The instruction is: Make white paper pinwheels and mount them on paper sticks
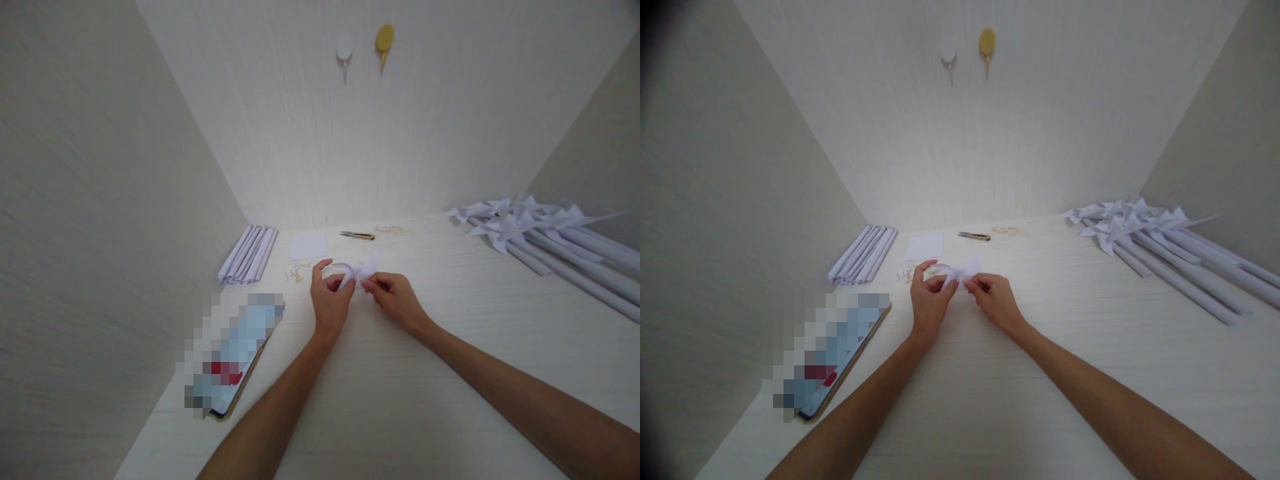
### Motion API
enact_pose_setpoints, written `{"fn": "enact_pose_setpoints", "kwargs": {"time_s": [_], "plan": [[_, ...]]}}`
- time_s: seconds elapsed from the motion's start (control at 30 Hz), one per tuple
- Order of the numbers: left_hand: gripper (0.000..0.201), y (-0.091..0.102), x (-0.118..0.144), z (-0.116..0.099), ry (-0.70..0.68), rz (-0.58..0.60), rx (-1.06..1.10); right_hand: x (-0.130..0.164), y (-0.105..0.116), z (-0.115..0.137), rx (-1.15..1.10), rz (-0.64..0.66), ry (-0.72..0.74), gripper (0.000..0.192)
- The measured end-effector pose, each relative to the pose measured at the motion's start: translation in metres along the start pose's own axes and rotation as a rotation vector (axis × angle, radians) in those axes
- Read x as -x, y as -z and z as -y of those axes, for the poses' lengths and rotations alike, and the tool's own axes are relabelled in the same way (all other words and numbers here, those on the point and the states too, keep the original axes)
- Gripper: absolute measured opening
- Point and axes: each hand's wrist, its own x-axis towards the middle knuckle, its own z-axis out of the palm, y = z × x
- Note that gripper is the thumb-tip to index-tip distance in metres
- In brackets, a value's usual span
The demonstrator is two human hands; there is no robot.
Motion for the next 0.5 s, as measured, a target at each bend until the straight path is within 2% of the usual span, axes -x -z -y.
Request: {"fn": "enact_pose_setpoints", "kwargs": {"time_s": [0.5], "plan": [[0.041,0.0027,0.0004,0.0032,-0.092,0.034,-0.119,-0.0058,0.0043,-0.0039,-0.224,0.101,-0.169,0.023]]}}
